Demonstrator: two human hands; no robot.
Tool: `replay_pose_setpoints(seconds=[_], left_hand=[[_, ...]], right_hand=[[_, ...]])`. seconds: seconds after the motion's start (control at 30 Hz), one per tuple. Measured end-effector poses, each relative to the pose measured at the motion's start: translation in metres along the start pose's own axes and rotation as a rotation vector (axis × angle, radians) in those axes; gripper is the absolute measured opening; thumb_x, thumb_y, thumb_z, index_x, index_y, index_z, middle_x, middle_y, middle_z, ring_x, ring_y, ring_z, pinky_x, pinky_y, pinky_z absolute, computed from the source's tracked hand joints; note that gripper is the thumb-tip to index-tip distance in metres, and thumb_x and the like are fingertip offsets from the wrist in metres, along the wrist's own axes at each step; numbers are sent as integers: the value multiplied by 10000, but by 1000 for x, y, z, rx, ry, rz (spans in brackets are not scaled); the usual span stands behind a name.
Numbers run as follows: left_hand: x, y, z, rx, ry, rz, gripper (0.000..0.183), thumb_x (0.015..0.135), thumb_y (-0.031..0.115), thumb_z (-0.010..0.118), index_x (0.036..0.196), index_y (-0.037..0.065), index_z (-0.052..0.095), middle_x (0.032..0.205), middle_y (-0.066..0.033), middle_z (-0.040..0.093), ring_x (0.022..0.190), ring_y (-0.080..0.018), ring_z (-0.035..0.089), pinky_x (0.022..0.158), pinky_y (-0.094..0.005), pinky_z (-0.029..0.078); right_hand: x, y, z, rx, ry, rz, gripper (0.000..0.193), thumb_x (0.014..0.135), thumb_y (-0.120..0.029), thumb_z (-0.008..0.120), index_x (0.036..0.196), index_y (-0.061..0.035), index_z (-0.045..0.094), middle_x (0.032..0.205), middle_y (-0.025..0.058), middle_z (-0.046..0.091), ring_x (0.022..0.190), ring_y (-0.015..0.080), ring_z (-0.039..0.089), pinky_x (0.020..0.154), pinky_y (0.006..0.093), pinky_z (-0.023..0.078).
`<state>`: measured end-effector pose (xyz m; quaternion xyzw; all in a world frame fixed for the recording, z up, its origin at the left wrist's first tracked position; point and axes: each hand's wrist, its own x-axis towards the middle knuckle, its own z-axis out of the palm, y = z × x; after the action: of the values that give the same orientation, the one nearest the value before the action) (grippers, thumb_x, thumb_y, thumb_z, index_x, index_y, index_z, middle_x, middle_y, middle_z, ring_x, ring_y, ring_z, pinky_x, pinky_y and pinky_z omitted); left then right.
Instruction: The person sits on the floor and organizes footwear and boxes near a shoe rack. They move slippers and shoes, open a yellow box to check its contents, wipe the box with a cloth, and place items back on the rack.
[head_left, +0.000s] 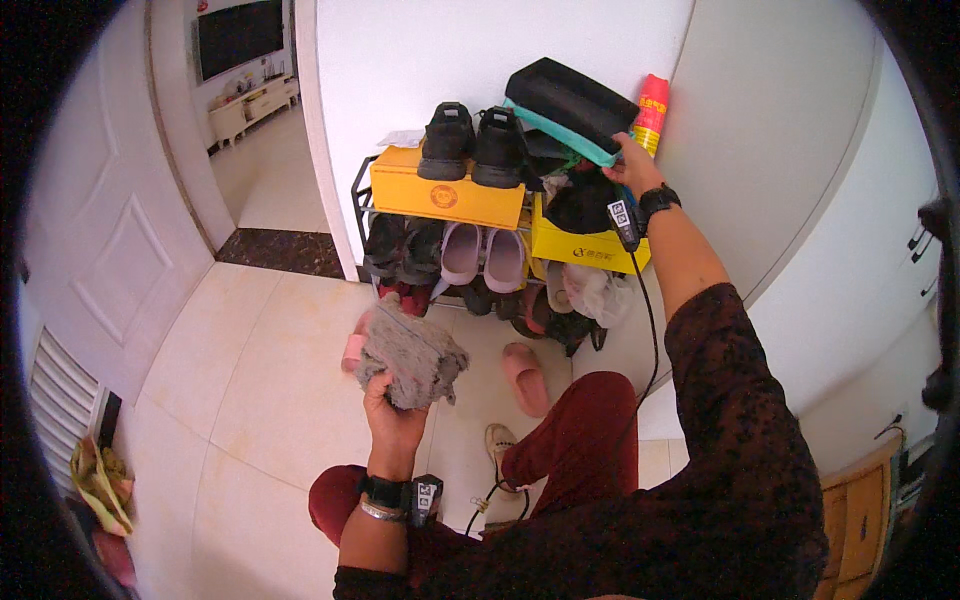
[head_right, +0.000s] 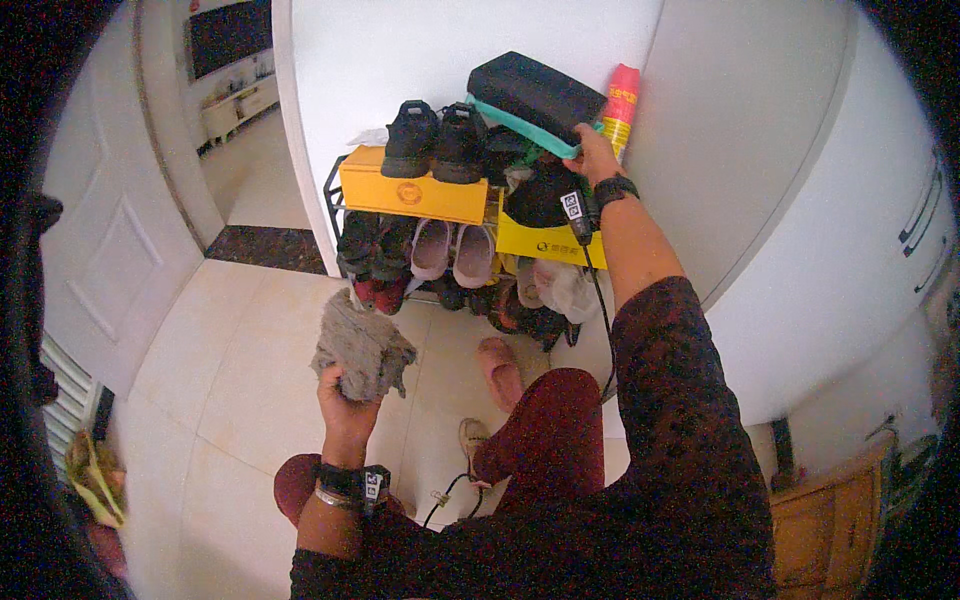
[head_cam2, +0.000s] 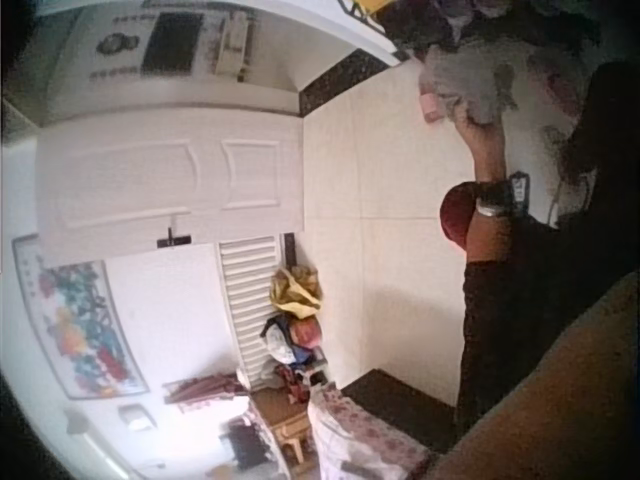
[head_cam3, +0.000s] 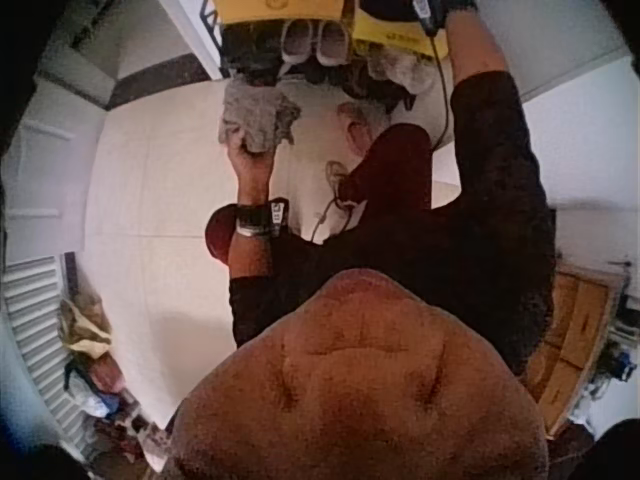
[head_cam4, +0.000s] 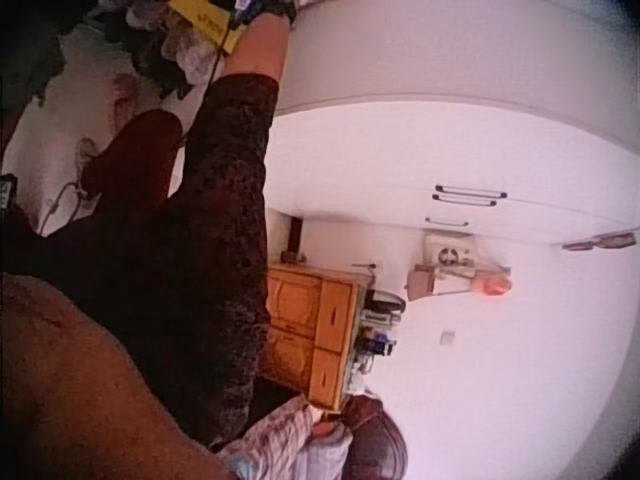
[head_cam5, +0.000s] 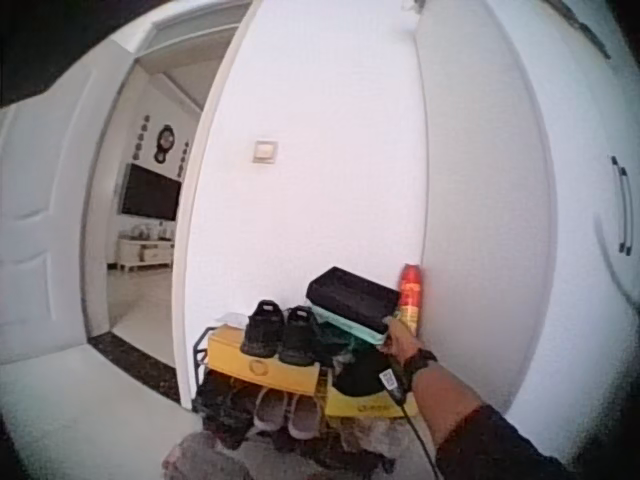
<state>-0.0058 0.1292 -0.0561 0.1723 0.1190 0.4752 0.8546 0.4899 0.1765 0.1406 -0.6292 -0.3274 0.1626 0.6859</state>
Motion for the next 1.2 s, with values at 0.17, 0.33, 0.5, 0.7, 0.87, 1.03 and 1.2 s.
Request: replay_pose_setpoints(seconds=[0.17,0.33,0.5,0.7,0.87,1.03,1.2], left_hand=[[-4,6,4,52,-5,88,634,782,295,590,1361,99,424,1343,-101,501,1216,-318,492,1014,-480,420],[-9,32,-1,56,-20,163,671,792,311,583,1385,67,387,1369,-136,476,1252,-333,468,1039,-500,399],[-27,70,-7,114,-126,429,608,876,327,516,1395,46,372,1383,-165,457,1281,-343,437,1053,-519,379],[-72,122,-24,-99,-218,653,545,937,359,473,1374,40,409,1382,-164,460,1257,-347,451,1053,-527,362],[-72,142,-60,-6,-2,791,505,902,315,508,1334,58,460,1330,-158,506,1230,-345,473,1047,-529,375],[-53,141,-87,1118,486,412,521,725,107,655,1237,48,572,1203,-129,614,1030,-268,617,868,-359,508],[-47,106,-100,1971,360,326,668,665,108,664,1315,152,518,1230,-173,584,1123,-376,550,940,-419,458]], right_hand=[[-5,-15,-21,155,118,1,394,866,-353,593,1124,-71,497,871,78,552,659,198,560,508,313,525],[-69,-62,-28,57,192,-85,460,863,-310,597,1249,-95,469,1070,96,537,731,187,568,524,281,528],[-164,-63,2,61,-92,-58,635,872,-300,591,1422,-87,353,1277,115,485,930,235,546,601,300,555],[-258,25,73,-109,-519,95,609,856,-255,633,1389,-62,411,1351,144,441,925,218,586,647,306,555],[-313,111,148,-104,-789,331,620,868,-208,611,1422,-73,366,1153,127,553,811,193,605,605,319,574],[-353,156,202,-7,-910,403,607,870,-184,591,1426,-95,363,1120,115,564,859,209,605,594,329,575],[-376,189,229,-212,-1014,321,669,838,-177,610,1444,-114,333,1116,124,569,860,223,605,608,333,571]])
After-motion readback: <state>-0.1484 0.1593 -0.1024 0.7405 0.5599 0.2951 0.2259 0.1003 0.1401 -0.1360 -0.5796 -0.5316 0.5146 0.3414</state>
